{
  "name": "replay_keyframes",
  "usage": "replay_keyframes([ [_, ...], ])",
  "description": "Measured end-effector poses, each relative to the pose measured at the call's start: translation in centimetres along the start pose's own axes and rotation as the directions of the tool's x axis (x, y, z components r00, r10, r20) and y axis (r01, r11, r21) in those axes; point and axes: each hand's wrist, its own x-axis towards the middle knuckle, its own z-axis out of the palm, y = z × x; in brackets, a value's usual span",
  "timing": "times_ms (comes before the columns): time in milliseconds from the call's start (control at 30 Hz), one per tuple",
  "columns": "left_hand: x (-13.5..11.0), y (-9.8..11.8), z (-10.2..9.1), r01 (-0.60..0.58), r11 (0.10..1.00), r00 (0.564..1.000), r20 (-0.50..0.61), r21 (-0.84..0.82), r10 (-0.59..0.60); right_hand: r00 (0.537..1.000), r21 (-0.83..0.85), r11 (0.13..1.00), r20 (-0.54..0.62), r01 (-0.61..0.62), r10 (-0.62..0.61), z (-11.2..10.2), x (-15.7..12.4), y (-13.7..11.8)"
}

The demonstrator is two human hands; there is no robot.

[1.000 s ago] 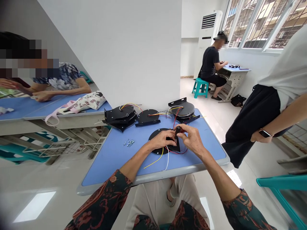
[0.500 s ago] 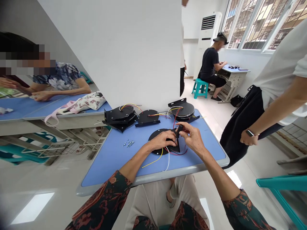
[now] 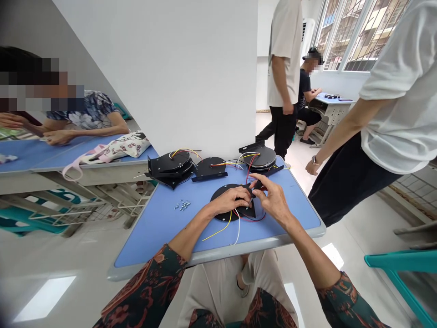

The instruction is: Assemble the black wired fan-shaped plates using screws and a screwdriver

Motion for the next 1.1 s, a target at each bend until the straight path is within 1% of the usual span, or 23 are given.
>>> replay_keyframes([
  [100, 0.0, -0.1, 0.1, 0.019, 1.0, 1.0, -0.008, 0.012, -0.019, 1.0, 0.048, 0.999, -0.024, 0.013, -0.012, 0.0, -0.3, 0.1],
  [200, 0.1, -0.1, 0.2, 0.026, 1.0, 1.0, -0.017, 0.018, -0.026, 0.997, 0.176, 0.984, -0.081, -0.004, 0.018, 0.2, -0.5, 0.7],
  [267, 0.1, 0.0, 0.1, 0.008, 1.0, 1.0, -0.017, 0.016, -0.007, 0.988, 0.278, 0.96, -0.145, -0.013, 0.055, 0.2, -0.8, 1.6],
  [333, 0.1, 0.1, 0.0, -0.028, 1.0, 1.0, 0.0, 0.012, 0.028, 0.961, 0.38, 0.925, -0.252, -0.012, 0.116, 0.1, -1.2, 2.6],
  [367, 0.1, 0.2, 0.0, -0.045, 0.999, 0.999, 0.015, 0.014, 0.045, 0.937, 0.425, 0.905, -0.313, -0.01, 0.157, 0.0, -1.6, 3.1],
  [433, 0.0, 0.4, -0.1, -0.057, 0.997, 0.998, 0.044, 0.048, 0.055, 0.895, 0.502, 0.865, -0.378, -0.016, 0.236, -0.3, -2.3, 4.0],
  [500, 0.1, 0.5, 0.0, -0.04, 0.992, 0.998, 0.056, 0.116, 0.034, 0.879, 0.549, 0.835, -0.379, -0.038, 0.289, -0.4, -3.2, 4.5],
  [600, 0.2, 0.5, 0.3, -0.024, 0.977, 0.999, 0.046, 0.212, 0.014, 0.878, 0.589, 0.807, -0.358, -0.053, 0.319, -0.4, -4.1, 4.9],
  [733, 0.3, 0.7, 0.4, -0.051, 0.96, 0.998, 0.055, 0.275, 0.038, 0.875, 0.641, 0.765, -0.332, -0.067, 0.354, -0.2, -4.6, 5.1],
  [833, 0.2, 0.7, 0.5, -0.042, 0.95, 0.999, 0.028, 0.309, 0.035, 0.865, 0.67, 0.737, -0.316, -0.088, 0.39, -0.2, -4.6, 5.5],
  [900, 0.2, 0.7, 0.6, 0.0, 0.951, 1.0, -0.014, 0.309, 0.004, 0.853, 0.695, 0.714, -0.325, -0.078, 0.409, -0.3, -4.6, 5.8],
  [967, 0.2, 0.6, 0.5, 0.075, 0.96, 0.996, -0.074, 0.269, -0.057, 0.844, 0.728, 0.681, -0.313, -0.082, 0.436, -0.4, -4.5, 6.1],
  [1033, 0.3, 0.5, 0.1, 0.157, 0.967, 0.979, -0.162, 0.202, -0.125, 0.838, 0.755, 0.647, -0.282, -0.107, 0.467, -0.6, -4.5, 6.2],
  [1100, 0.0, 0.4, -0.9, 0.21, 0.965, 0.948, -0.272, 0.155, -0.163, 0.83, 0.764, 0.63, -0.256, -0.141, 0.496, -0.7, -4.5, 6.2],
])
